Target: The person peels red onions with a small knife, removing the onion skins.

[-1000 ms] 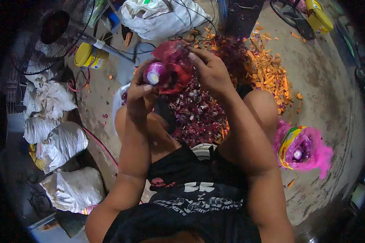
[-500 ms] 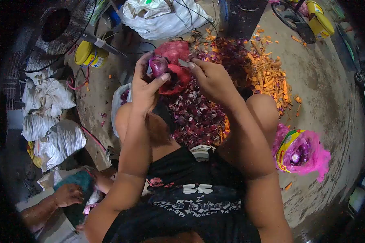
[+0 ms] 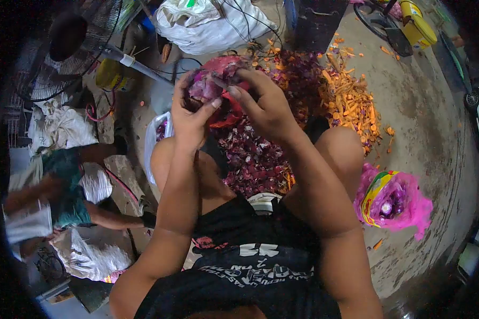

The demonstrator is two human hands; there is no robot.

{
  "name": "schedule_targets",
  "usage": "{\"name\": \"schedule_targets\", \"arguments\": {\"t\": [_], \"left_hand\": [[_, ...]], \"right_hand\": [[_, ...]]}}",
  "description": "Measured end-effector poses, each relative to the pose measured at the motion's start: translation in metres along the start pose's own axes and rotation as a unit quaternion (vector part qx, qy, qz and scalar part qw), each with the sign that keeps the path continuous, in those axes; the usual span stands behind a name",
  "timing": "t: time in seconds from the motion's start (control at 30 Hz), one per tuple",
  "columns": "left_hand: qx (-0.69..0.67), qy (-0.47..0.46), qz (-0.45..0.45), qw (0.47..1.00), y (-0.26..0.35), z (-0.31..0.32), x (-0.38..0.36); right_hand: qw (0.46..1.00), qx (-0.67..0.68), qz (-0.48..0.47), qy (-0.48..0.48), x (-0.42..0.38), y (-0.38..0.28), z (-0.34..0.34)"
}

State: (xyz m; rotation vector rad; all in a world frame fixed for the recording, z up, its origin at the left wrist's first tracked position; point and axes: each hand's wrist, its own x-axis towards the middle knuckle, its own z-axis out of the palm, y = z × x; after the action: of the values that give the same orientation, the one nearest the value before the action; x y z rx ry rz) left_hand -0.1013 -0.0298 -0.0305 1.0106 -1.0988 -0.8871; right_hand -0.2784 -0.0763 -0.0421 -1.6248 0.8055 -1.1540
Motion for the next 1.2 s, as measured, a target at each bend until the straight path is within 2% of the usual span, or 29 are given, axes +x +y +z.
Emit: {"name": "schedule_targets", "arguments": {"t": [0.13, 0.2, 0.23, 0.33, 0.43, 0.53, 0.6, 0.7, 0.73, 0.93, 0.97, 1.03, 1.13, 1.2], "left_hand": [[-0.060, -0.001, -0.015, 0.998, 0.003, 0.008, -0.005], [0.014, -0.015, 0.010, 1.000, -0.005, 0.003, -0.007], [0.052, -0.022, 0.023, 0.998, -0.008, 0.001, -0.008], [0.027, -0.019, 0.003, 0.999, -0.005, 0.003, -0.014], [-0.067, -0.017, -0.049, 0.996, -0.001, 0.000, -0.016], [-0.222, -0.040, -0.088, 0.970, 0.001, -0.005, -0.015], [-0.263, -0.055, -0.087, 0.959, 0.005, -0.008, -0.018], [-0.349, -0.108, -0.121, 0.923, 0.004, -0.021, -0.015], [-0.380, -0.128, -0.136, 0.906, 0.002, -0.026, -0.014], [-0.376, -0.126, -0.175, 0.901, 0.002, -0.038, -0.007], [-0.323, -0.118, -0.167, 0.924, 0.002, -0.038, -0.008], [-0.212, -0.098, -0.150, 0.961, 0.005, -0.035, -0.010], [-0.076, -0.072, -0.080, 0.991, 0.011, -0.021, -0.010], [-0.053, -0.078, -0.106, 0.990, 0.010, -0.026, -0.007]], "right_hand": [[0.999, 0.000, -0.029, -0.014, 0.001, -0.003, 0.003], [0.995, -0.048, -0.090, -0.003, 0.001, -0.008, 0.004], [0.995, -0.045, -0.089, 0.001, 0.001, -0.007, 0.005], [0.995, -0.033, -0.089, 0.005, 0.000, -0.003, 0.008], [0.996, -0.007, -0.087, -0.008, -0.001, -0.002, 0.008], [0.997, 0.027, -0.068, -0.022, 0.000, 0.006, 0.006], [0.997, 0.035, -0.052, -0.036, 0.002, 0.012, 0.002], [0.998, -0.032, -0.061, -0.008, 0.004, 0.012, -0.002], [0.999, -0.023, -0.037, -0.010, 0.005, 0.011, -0.005], [0.994, -0.031, 0.105, -0.019, 0.001, -0.003, -0.010], [0.992, -0.031, 0.120, -0.020, 0.000, -0.001, -0.010], [0.991, -0.022, 0.124, -0.039, -0.001, 0.000, -0.011], [0.991, -0.012, 0.101, -0.084, -0.003, -0.002, -0.014], [0.991, -0.038, 0.084, -0.098, -0.002, -0.004, -0.016]]}}
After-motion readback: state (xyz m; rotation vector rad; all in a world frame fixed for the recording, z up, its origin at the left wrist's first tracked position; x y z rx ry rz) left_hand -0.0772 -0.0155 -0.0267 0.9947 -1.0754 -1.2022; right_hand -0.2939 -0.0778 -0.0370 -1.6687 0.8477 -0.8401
